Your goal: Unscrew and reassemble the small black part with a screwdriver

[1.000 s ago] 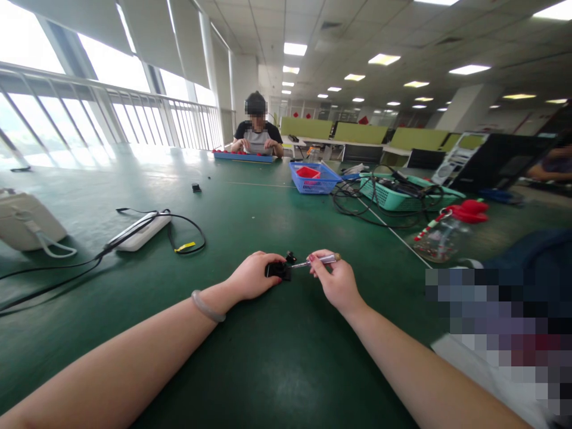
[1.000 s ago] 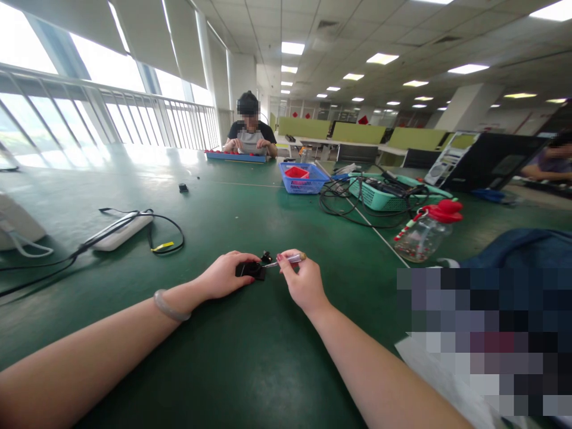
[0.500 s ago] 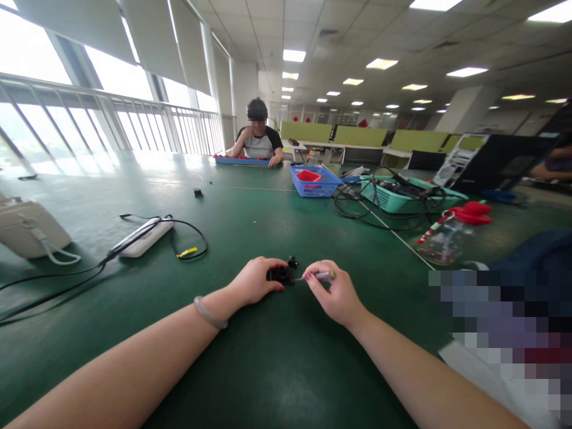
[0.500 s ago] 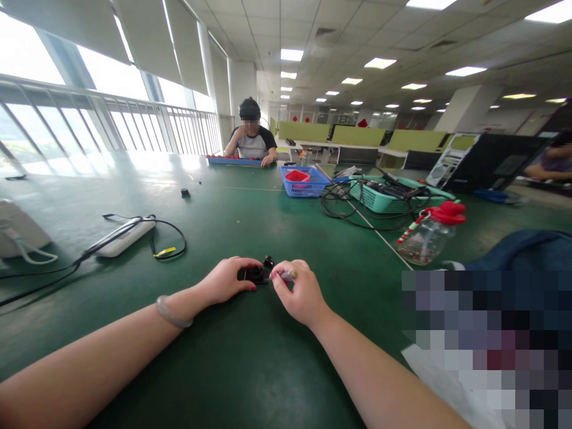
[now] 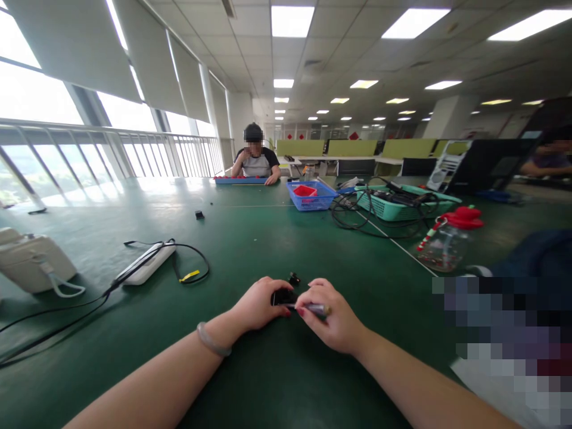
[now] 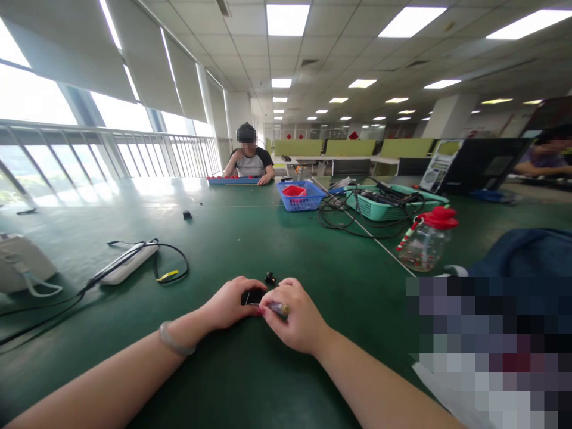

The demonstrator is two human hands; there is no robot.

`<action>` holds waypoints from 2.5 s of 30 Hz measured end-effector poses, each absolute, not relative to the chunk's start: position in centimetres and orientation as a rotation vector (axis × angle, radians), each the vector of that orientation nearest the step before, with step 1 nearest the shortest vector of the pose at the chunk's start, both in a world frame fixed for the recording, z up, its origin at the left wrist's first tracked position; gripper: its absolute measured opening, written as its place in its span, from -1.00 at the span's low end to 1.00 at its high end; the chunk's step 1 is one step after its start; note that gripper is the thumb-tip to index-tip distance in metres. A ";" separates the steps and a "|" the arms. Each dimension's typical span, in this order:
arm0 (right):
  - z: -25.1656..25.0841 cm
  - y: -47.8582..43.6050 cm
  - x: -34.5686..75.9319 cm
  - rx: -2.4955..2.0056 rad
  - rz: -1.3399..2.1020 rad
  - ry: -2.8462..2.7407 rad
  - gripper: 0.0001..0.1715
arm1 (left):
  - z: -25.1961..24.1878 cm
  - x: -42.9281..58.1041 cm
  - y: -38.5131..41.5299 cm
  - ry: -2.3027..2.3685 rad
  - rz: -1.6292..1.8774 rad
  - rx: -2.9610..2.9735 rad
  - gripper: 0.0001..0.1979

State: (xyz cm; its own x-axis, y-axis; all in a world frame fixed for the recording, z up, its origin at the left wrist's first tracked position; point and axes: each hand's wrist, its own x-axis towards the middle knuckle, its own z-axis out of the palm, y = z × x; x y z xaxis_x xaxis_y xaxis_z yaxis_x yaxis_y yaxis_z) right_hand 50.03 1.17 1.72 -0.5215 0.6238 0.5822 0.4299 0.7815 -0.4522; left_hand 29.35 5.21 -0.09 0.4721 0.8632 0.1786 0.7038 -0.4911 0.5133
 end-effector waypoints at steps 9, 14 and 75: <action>1.7 1.8 50.3 -0.902 0.242 -2.049 -0.85 | -0.2 29.5 5.0 1.264 0.657 2.420 -0.62; 1.6 2.0 50.3 -0.975 0.277 -2.033 -0.84 | -0.2 29.4 4.9 1.225 0.680 2.426 -0.63; -0.5 6.2 52.8 -0.822 1.420 -0.909 -0.57 | -1.1 29.6 4.6 1.287 0.656 2.601 -0.66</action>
